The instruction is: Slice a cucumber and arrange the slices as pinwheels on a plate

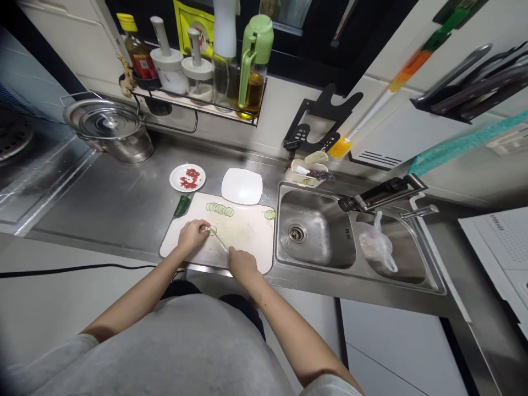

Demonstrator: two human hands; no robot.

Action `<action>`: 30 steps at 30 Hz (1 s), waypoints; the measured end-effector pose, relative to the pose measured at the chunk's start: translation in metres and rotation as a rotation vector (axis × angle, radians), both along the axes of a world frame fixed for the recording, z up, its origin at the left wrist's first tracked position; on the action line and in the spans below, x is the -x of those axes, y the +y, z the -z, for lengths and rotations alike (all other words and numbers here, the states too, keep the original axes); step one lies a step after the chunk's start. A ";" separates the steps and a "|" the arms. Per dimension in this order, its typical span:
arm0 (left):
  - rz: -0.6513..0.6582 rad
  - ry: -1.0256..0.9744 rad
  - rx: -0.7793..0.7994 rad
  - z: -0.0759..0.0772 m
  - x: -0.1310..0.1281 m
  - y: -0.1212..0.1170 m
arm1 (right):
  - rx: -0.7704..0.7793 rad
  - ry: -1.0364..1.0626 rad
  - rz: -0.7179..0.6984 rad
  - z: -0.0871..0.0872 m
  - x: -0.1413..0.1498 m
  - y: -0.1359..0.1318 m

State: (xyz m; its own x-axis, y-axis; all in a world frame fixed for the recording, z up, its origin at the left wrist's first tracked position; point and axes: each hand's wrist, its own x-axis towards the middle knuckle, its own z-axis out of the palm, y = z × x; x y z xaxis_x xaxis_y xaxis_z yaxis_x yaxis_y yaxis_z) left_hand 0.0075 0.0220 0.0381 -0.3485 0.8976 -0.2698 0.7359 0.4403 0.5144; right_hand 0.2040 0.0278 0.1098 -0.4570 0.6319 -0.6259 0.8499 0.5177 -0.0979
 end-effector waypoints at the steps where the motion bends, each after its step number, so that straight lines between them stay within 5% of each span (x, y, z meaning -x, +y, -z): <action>1: 0.001 0.002 0.000 0.000 0.000 0.000 | 0.004 -0.007 -0.002 0.000 -0.001 -0.001; 17: -0.031 -0.096 0.043 -0.006 -0.006 0.006 | 0.064 0.023 0.091 -0.006 -0.038 -0.015; 30: -0.139 0.026 0.094 -0.014 0.036 -0.015 | 0.029 0.114 0.158 0.002 -0.056 -0.010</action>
State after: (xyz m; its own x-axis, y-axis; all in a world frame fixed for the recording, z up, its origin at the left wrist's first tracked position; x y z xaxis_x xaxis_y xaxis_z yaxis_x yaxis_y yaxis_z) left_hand -0.0283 0.0065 0.0525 -0.4754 0.8116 -0.3395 0.6773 0.5839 0.4476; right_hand 0.2601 0.0178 0.1073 -0.4223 0.6841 -0.5946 0.9031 0.3741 -0.2110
